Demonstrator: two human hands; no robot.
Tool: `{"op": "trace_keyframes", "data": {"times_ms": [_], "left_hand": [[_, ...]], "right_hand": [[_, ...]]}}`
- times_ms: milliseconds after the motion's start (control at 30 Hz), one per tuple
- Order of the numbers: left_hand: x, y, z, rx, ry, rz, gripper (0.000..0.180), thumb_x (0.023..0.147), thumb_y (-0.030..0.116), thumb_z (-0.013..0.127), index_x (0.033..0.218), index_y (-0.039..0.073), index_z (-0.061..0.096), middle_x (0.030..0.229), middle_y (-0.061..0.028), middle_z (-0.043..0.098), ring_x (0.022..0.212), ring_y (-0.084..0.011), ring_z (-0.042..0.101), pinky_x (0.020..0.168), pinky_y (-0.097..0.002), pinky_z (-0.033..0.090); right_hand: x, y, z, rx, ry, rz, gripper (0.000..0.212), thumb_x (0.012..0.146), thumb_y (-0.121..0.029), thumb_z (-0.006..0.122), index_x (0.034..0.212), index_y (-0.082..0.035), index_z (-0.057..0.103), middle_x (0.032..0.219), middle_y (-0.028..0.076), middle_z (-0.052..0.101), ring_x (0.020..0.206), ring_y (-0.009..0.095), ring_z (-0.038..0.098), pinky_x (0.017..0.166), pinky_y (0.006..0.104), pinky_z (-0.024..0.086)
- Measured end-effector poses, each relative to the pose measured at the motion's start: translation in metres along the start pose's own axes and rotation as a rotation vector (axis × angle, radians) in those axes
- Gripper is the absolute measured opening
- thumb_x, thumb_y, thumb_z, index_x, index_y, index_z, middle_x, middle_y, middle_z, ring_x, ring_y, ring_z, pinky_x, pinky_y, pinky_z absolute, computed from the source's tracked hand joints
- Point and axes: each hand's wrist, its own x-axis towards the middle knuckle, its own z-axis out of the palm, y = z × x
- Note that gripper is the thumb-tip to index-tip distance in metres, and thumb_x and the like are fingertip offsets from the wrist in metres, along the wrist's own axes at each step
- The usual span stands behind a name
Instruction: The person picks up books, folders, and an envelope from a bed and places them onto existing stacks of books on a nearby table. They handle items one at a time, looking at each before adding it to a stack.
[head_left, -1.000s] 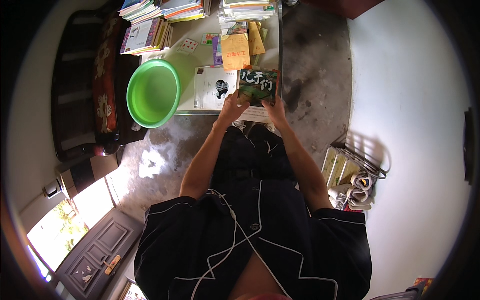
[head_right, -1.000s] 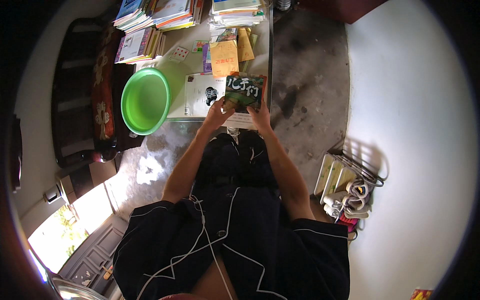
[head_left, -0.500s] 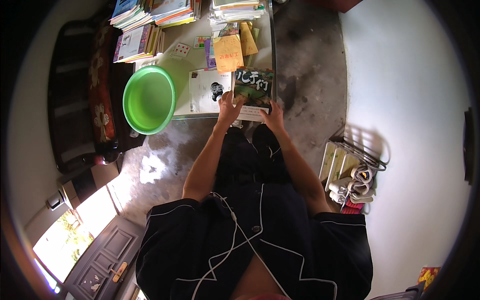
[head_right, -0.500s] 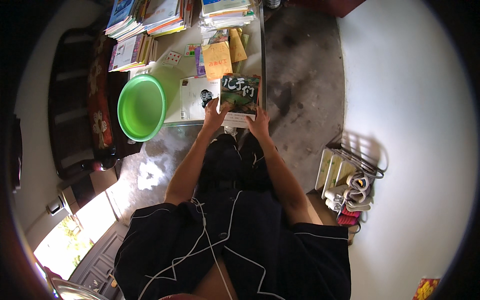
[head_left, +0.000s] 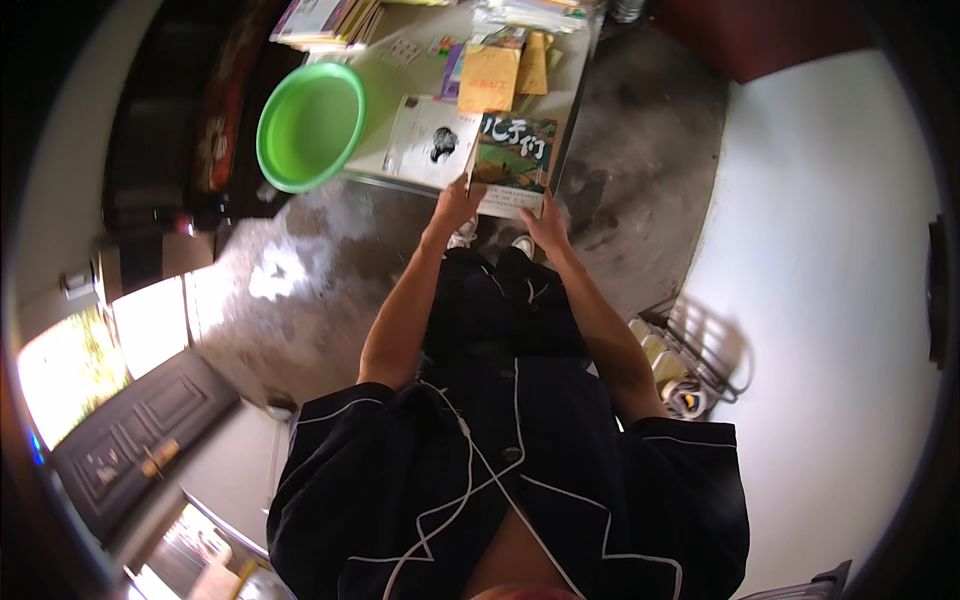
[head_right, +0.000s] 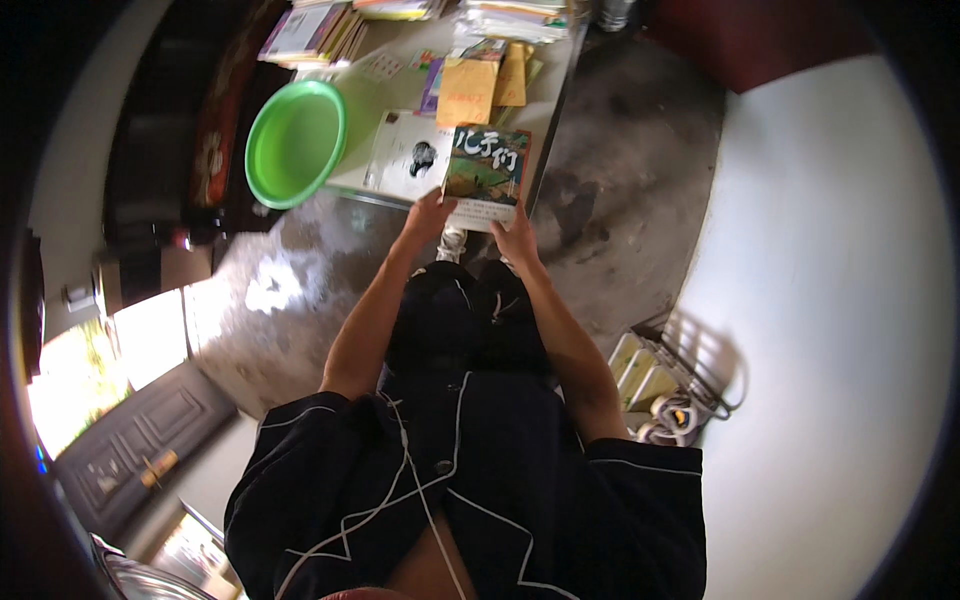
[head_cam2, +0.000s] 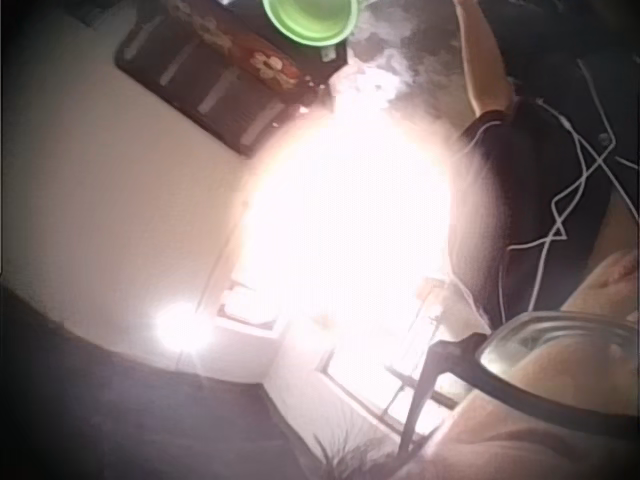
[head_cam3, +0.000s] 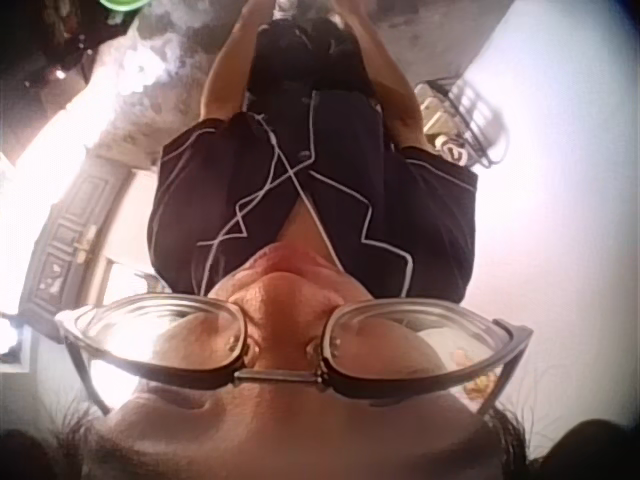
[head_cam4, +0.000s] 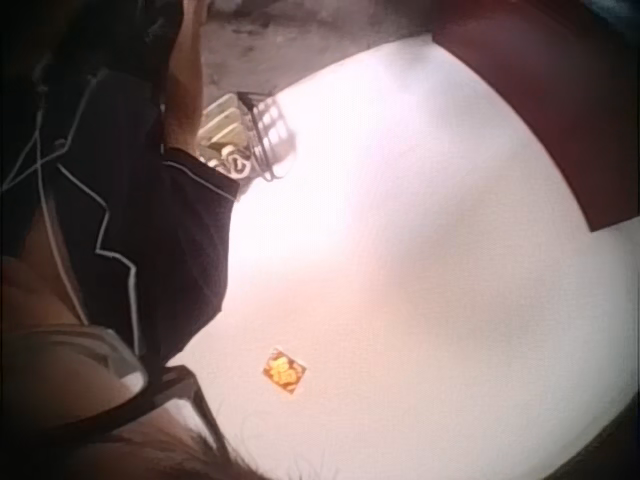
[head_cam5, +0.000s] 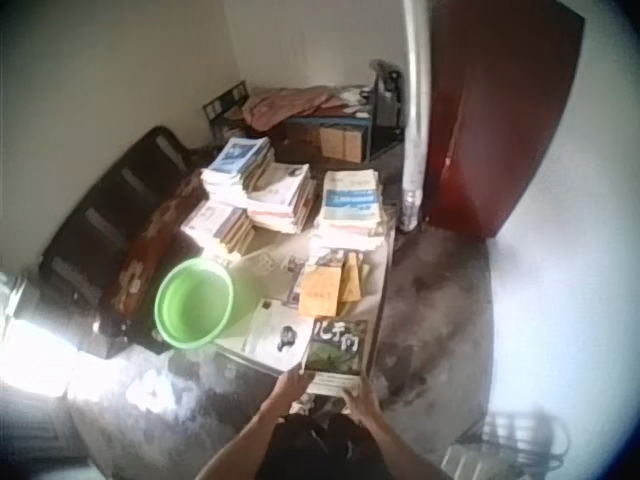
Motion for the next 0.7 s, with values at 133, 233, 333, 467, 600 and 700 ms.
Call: {"op": "trace_keyframes", "data": {"times_ms": [133, 233, 333, 467, 600, 700], "left_hand": [[-0.039, 0.015, -0.003, -0.071, 0.293, 0.035, 0.046, 0.087, 0.032, 0.060, 0.117, -0.003, 0.056, 0.093, -0.0272, 0.065, 0.090, -0.0411, 0.064, 0.077, -0.0435, 0.051], [-0.076, -0.006, -0.016, -0.238, 0.294, -0.101, 0.043, 0.089, 0.025, 0.063, 0.122, -0.002, 0.057, 0.108, -0.0194, 0.067, 0.102, -0.0269, 0.066, 0.086, -0.0336, 0.051], [-0.101, -0.025, -0.022, -0.229, 0.402, -0.115, 0.038, 0.090, 0.022, 0.061, 0.119, -0.001, 0.059, 0.106, -0.0169, 0.068, 0.100, -0.0268, 0.067, 0.085, -0.0331, 0.051], [-0.136, -0.042, -0.037, -0.249, 0.440, -0.247, 0.035, 0.090, 0.021, 0.060, 0.117, -0.001, 0.060, 0.103, -0.0153, 0.069, 0.099, -0.0258, 0.067, 0.084, -0.0329, 0.051], [-0.166, -0.081, -0.046, -0.329, 0.495, -0.324, 0.035, 0.090, 0.023, 0.061, 0.118, 0.000, 0.061, 0.105, -0.0160, 0.069, 0.097, -0.0245, 0.068, 0.083, -0.0327, 0.052], [-0.191, -0.108, -0.059, -0.407, 0.565, -0.336, 0.036, 0.091, 0.023, 0.062, 0.118, 0.000, 0.061, 0.105, -0.0170, 0.069, 0.098, -0.0243, 0.067, 0.084, -0.0323, 0.052]], "right_hand": [[-0.021, 0.007, 0.007, -0.125, 0.413, -0.338, 0.059, 0.087, -0.023, 0.066, 0.136, -0.001, 0.042, 0.136, 0.019, 0.044, 0.125, 0.039, 0.043, 0.102, 0.0446, 0.038], [-0.049, -0.009, 0.018, -0.250, 0.285, -0.531, 0.052, 0.092, -0.023, 0.061, 0.135, -0.004, 0.039, 0.132, 0.020, 0.040, 0.123, 0.037, 0.039, 0.100, 0.0494, 0.035], [-0.050, -0.018, 0.043, -0.189, 0.158, -0.721, 0.040, 0.091, -0.018, 0.060, 0.126, -0.005, 0.046, 0.122, 0.018, 0.047, 0.115, 0.035, 0.044, 0.095, 0.0487, 0.038], [-0.049, -0.026, 0.080, -0.053, -0.094, -0.636, 0.034, 0.089, -0.015, 0.062, 0.120, -0.004, 0.053, 0.119, 0.016, 0.054, 0.107, 0.029, 0.055, 0.083, 0.0405, 0.049], [-0.051, -0.030, 0.122, -0.081, -0.190, -0.624, 0.041, 0.087, -0.013, 0.065, 0.124, -0.005, 0.050, 0.114, 0.017, 0.056, 0.099, 0.023, 0.061, 0.074, 0.0350, 0.054], [-0.062, -0.042, 0.157, -0.086, -0.259, -0.613, 0.048, 0.087, -0.010, 0.063, 0.129, -0.004, 0.041, 0.114, 0.019, 0.051, 0.089, 0.025, 0.060, 0.075, 0.0378, 0.052]]}}
